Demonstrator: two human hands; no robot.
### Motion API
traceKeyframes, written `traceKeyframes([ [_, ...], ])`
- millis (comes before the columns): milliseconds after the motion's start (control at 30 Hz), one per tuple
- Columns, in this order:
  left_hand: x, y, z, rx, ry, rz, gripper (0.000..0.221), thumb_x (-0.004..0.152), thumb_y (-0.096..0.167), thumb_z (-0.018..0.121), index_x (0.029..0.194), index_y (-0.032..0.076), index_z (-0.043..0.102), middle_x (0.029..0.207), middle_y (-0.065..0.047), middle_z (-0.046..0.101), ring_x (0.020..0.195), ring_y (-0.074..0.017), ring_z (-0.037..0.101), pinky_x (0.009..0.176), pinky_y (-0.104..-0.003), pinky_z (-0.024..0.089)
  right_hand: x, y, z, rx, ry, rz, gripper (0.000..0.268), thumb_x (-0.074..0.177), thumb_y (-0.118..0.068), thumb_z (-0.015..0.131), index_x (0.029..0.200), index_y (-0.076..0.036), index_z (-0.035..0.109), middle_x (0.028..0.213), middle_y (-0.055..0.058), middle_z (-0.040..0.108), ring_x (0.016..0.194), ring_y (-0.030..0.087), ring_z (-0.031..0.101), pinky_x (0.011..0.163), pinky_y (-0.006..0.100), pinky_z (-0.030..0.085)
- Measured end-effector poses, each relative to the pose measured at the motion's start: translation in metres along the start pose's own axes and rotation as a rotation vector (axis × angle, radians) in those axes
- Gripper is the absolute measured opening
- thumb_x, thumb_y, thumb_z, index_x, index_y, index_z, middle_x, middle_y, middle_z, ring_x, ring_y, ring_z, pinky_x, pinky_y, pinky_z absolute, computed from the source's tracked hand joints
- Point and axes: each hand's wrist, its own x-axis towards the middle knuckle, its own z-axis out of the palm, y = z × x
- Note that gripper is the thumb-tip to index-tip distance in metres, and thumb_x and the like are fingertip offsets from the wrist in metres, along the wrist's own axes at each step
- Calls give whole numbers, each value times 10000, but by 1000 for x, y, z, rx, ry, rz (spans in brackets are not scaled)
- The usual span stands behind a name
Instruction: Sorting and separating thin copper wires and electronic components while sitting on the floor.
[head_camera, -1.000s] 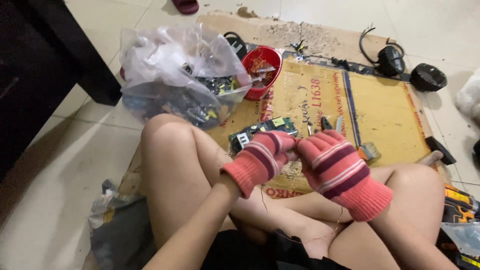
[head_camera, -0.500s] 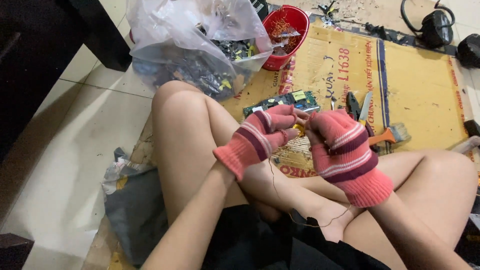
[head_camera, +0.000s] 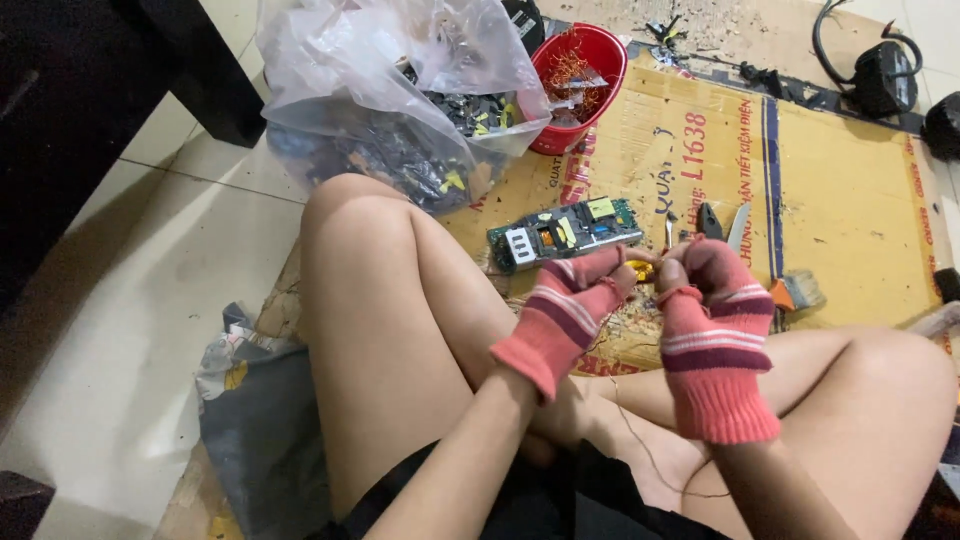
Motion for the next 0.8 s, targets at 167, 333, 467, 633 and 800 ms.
traceKeyframes([
  [167,-8,42,-5,253,2,-9,251,954,83,652,1198,51,707,965,-68,620,822,-155,517,754,-298,402,24,23,-28,-60,-260,-8,50,1002,2,591,971,-22,621,803,98,627,728,198,581,686,329,512],
  [333,18,61,-15,713,-130,235,272,839,136,743,1084,18,743,855,-33,766,704,-128,645,656,-247,546,47,12,-42,-49,-466,85,111,973,-59,614,922,3,691,758,84,637,707,178,578,669,295,508],
  [467,27,80,-22,879,-320,304,97,838,124,711,866,33,725,715,-8,685,626,-150,542,639,-276,498,56,5,-44,-170,-635,-72,45,897,8,673,901,-23,705,697,37,632,604,137,545,542,268,477],
  [633,22,96,-19,933,-293,187,172,819,187,726,921,50,744,747,-10,710,643,-149,566,660,-274,513,63,-2,-35,-664,-619,-811,230,774,-27,688,993,-93,709,725,44,713,619,204,645,658,337,543],
  [800,13,107,-19,1004,-236,4,297,790,283,748,1002,75,771,794,-12,748,670,-148,602,693,-270,535,66,0,-31,-825,-545,-1166,289,705,-146,698,971,-42,650,825,85,691,718,286,666,725,397,547],
])
